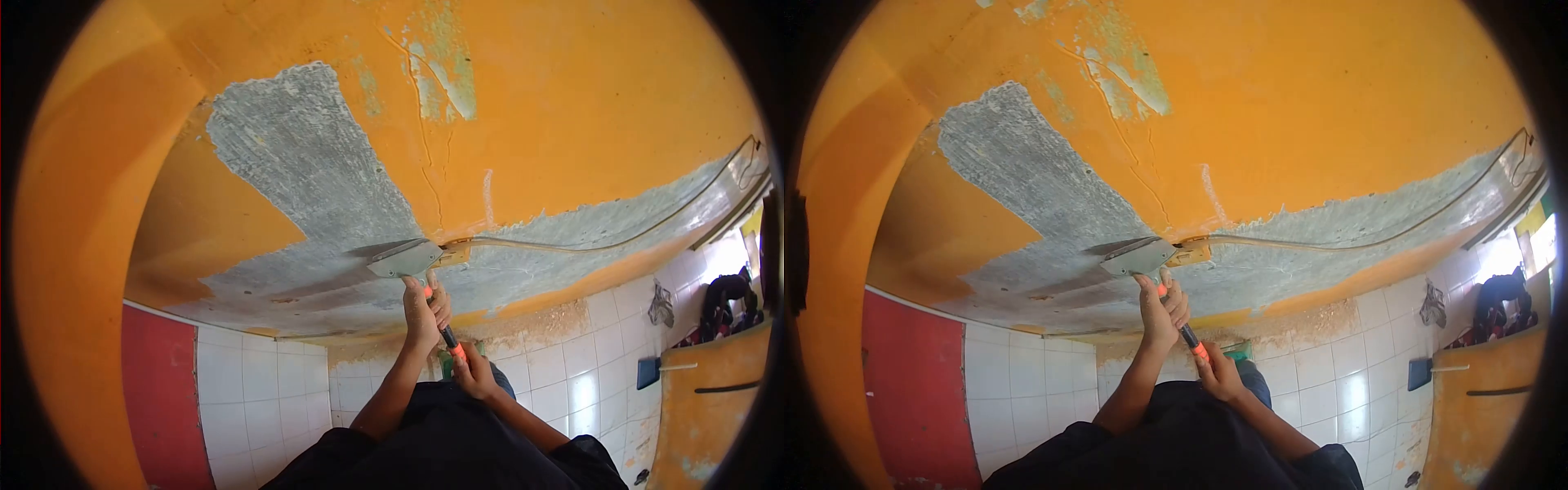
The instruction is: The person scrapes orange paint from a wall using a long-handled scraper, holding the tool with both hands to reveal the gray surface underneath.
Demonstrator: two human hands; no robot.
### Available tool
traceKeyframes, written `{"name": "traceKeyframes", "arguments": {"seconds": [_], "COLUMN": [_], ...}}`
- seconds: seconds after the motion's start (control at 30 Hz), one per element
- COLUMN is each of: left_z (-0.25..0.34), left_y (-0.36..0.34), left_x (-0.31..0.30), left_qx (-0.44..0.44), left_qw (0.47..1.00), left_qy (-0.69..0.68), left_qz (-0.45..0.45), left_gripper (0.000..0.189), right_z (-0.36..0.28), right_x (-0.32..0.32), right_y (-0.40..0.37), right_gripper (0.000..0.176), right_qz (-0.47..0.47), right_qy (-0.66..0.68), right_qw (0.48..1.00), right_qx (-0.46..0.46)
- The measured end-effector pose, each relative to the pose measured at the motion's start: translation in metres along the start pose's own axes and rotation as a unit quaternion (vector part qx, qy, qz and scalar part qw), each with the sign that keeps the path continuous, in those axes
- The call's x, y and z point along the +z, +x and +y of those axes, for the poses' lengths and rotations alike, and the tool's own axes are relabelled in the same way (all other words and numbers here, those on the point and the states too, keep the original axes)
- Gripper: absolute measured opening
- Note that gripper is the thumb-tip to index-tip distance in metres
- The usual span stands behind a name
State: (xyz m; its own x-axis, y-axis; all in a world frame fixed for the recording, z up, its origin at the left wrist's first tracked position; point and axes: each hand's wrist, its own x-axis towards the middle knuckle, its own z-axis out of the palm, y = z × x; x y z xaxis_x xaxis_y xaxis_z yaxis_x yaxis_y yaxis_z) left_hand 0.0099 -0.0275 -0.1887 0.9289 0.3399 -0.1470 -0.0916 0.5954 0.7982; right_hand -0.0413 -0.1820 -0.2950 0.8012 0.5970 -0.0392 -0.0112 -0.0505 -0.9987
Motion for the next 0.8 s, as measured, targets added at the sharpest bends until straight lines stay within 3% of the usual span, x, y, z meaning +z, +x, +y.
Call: {"name": "traceKeyframes", "arguments": {"seconds": [0.37, 0.8], "left_z": [0.002, -0.006], "left_y": [0.003, 0.001], "left_x": [-0.002, -0.003], "left_qx": [0.010, 0.017], "left_qw": [0.999, 0.997], "left_qy": [0.034, 0.056], "left_qz": [-0.012, 0.047], "left_gripper": [0.058, 0.057], "right_z": [0.001, 0.004], "right_x": [0.017, 0.013], "right_y": [0.003, 0.007], "right_gripper": [0.021, 0.023], "right_qz": [0.062, 0.042], "right_qy": [-0.061, -0.058], "right_qw": [0.996, 0.997], "right_qx": [-0.036, -0.002]}}
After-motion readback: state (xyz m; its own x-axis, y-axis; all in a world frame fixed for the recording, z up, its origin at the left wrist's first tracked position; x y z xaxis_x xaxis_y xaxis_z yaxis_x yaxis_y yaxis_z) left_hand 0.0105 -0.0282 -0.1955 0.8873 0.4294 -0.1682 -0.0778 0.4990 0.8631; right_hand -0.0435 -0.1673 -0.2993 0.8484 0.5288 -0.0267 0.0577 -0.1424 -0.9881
